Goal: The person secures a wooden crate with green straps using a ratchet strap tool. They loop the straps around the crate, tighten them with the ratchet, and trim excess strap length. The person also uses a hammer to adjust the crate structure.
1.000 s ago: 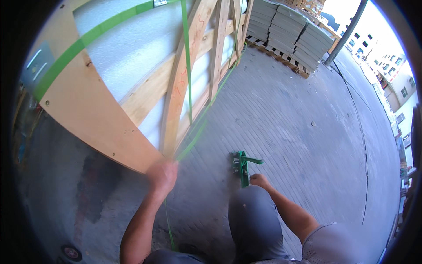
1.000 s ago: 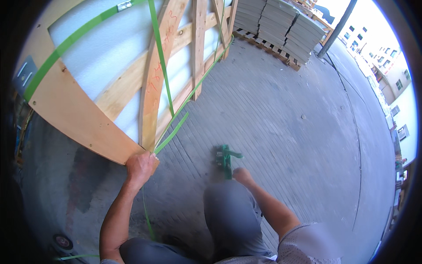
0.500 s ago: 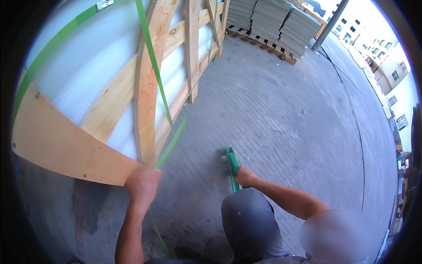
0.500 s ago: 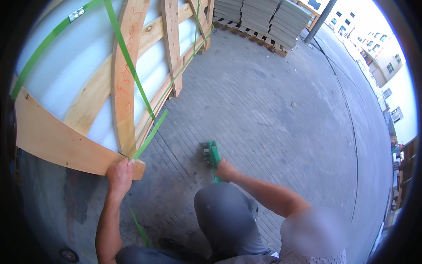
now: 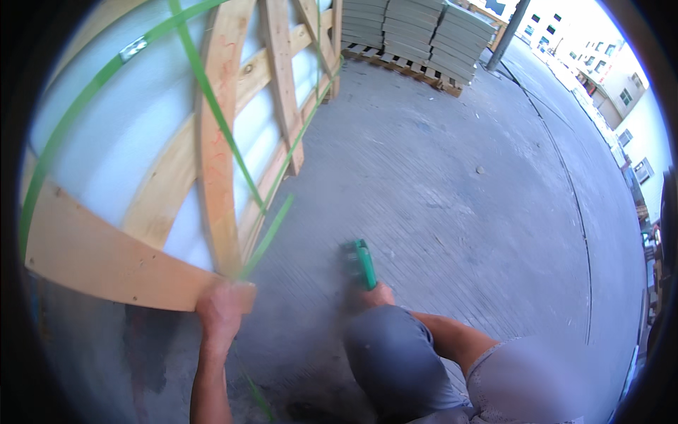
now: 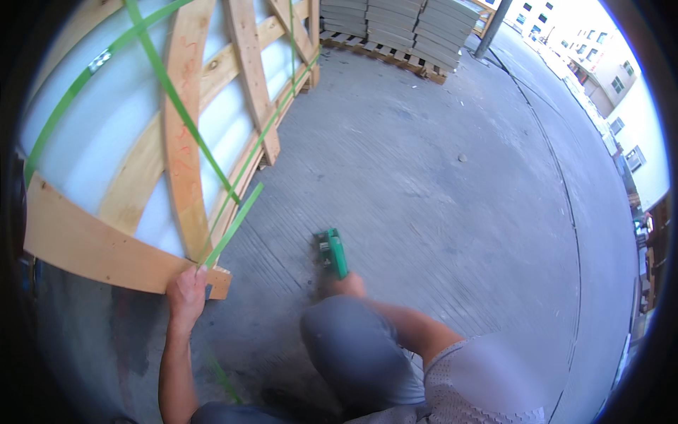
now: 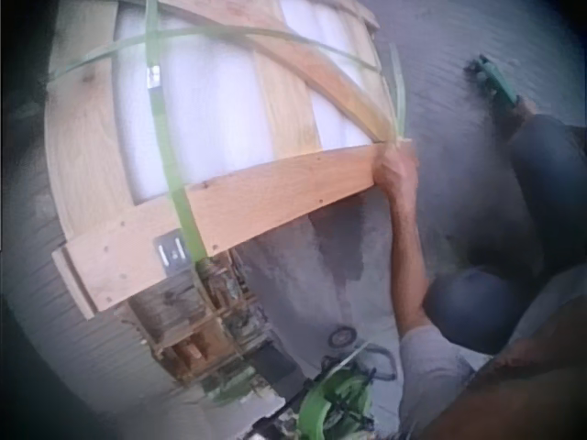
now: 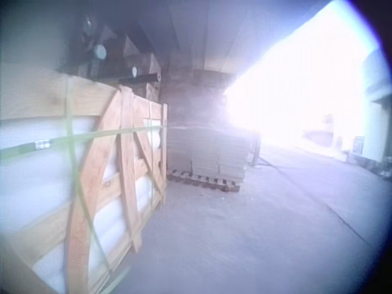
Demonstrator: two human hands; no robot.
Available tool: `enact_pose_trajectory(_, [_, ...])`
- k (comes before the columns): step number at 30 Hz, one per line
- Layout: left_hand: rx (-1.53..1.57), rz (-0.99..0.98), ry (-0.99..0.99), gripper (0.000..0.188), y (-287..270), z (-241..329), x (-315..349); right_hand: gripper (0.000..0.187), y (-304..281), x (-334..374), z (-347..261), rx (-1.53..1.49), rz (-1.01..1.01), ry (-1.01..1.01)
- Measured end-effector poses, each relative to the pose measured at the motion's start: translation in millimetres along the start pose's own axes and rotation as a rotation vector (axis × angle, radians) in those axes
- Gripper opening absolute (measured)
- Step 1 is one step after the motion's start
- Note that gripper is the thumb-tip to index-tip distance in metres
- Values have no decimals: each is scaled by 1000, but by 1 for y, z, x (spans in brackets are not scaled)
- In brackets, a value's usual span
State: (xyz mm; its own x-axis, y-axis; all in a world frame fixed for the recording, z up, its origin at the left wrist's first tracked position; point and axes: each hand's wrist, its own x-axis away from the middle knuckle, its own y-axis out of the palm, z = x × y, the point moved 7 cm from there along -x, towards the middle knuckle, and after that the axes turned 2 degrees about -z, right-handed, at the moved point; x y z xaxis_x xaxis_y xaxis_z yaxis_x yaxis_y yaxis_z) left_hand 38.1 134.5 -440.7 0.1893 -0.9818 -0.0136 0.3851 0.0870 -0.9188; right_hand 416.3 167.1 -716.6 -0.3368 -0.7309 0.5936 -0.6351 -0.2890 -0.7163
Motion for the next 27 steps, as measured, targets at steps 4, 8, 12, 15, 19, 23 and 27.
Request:
enact_pose_trajectory(4, [-43,23,-35,33,-2,-4,1,37,-18,-9,-10,-153,-248,-63])
enact_pose_trajectory(8, [-47,59,-16,35,-5,-3,1,25,-84,22,-67,-344,-299,-249])
enact_pose_trajectory(12, [-82,43,-19,37,-5,-4,3,21,-155,80,-163,-480,-239,-519])
enact_pose_trajectory(15, [-127,15,-26,37,1,-7,2,22,-198,126,-226,-602,-212,-718])
enact_pose_trajectory(19, [-168,0,-50,38,9,-11,0,24,-234,180,-293,-724,-134,-940])
enact_pose_trajectory(23, [-202,23,-44,22,9,-7,3,22,-240,208,-345,-788,-194,-1009])
enact_pose_trajectory(27, [-151,26,78,22,3,0,4,23,-209,221,-343,-985,-262,-1035])
